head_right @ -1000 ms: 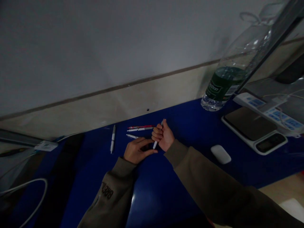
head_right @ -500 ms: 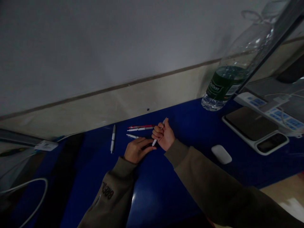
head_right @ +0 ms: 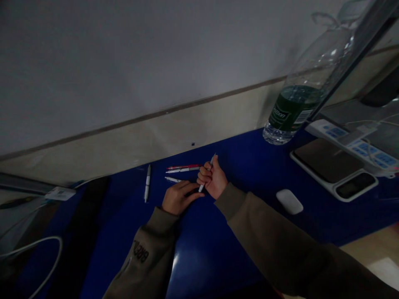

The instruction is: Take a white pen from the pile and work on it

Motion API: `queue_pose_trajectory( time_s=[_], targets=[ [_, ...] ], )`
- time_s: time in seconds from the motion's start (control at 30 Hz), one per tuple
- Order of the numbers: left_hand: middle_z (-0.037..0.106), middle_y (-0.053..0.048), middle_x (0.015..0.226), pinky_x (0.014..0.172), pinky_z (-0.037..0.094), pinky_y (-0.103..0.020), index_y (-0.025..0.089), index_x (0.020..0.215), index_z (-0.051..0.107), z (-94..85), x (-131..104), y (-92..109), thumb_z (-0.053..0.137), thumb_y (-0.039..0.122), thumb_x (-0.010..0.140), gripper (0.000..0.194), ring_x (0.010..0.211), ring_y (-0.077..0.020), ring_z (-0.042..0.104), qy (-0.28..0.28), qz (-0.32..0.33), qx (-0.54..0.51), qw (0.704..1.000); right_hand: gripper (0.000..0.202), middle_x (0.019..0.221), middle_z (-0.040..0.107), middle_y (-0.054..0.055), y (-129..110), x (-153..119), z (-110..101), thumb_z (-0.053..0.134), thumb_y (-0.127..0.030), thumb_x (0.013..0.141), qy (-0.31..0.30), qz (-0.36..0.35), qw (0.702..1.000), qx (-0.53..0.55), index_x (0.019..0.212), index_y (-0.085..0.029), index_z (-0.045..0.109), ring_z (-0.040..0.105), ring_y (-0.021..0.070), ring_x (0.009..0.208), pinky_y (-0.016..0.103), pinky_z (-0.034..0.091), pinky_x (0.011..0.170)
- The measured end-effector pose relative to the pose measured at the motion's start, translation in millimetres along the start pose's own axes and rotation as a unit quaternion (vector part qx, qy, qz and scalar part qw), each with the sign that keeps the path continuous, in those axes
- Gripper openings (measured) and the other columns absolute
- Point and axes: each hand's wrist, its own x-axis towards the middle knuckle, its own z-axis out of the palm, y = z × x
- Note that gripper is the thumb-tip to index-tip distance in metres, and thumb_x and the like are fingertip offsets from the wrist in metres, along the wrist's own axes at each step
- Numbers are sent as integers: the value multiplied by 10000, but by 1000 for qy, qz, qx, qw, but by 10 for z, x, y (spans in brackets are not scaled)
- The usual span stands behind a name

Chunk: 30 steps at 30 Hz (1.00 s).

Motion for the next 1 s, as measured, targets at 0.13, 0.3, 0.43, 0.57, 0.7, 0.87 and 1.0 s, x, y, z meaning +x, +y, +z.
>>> queue_pose_trajectory(
  time_s=[0.13,0.3,0.43,0.57,0.7,0.87,1.0],
  targets=[
    [636,-22,803,686,431,-235,222,972,688,-13,6,23,522,529,867,364,748,-134,578,7,-9,-8,1000,495,517,261,-74,35,-22,52,410,-624,877,19,14,1000,-21,619,-203,367,187,81,427,217,294,434],
    [630,-22,787,661,432,-230,212,942,682,-35,12,59,514,522,876,359,729,-129,575,8,-11,-10,1000,425,534,286,-67,56,-35,73,481,-536,890,24,15,999,-40,640,-200,416,226,84,444,219,308,463],
    [626,-22,788,663,424,-232,197,909,669,-27,10,70,467,477,917,345,729,-124,574,14,-12,4,1000,409,545,309,-59,59,-22,39,448,-529,907,17,11,999,-34,663,-201,448,276,93,462,238,349,504],
    [614,-17,779,642,411,-223,191,917,655,-13,5,74,431,426,946,326,706,-113,567,27,-21,18,999,397,562,355,-47,52,-4,-3,448,-531,903,9,6,1000,-28,678,-204,463,353,108,500,266,412,576],
    [614,-17,764,635,412,-219,186,905,648,5,-1,52,424,409,952,320,697,-113,574,60,-36,39,997,376,596,425,-28,48,10,-34,450,-523,902,16,-5,999,-37,694,-211,479,453,139,579,326,462,712],
    [630,-21,820,672,434,-217,190,958,635,12,-4,32,421,379,959,286,745,-116,599,71,-39,10,997,389,613,450,-13,52,18,-57,408,-517,920,20,-16,999,-33,696,-211,492,488,158,629,346,465,754],
    [619,-23,842,673,442,-220,193,1005,610,-1,1,49,379,336,976,274,756,-118,599,40,-28,-15,999,398,598,419,-21,45,13,-41,376,-494,940,32,-18,999,-19,681,-208,476,450,142,588,317,457,704]
  ],
)
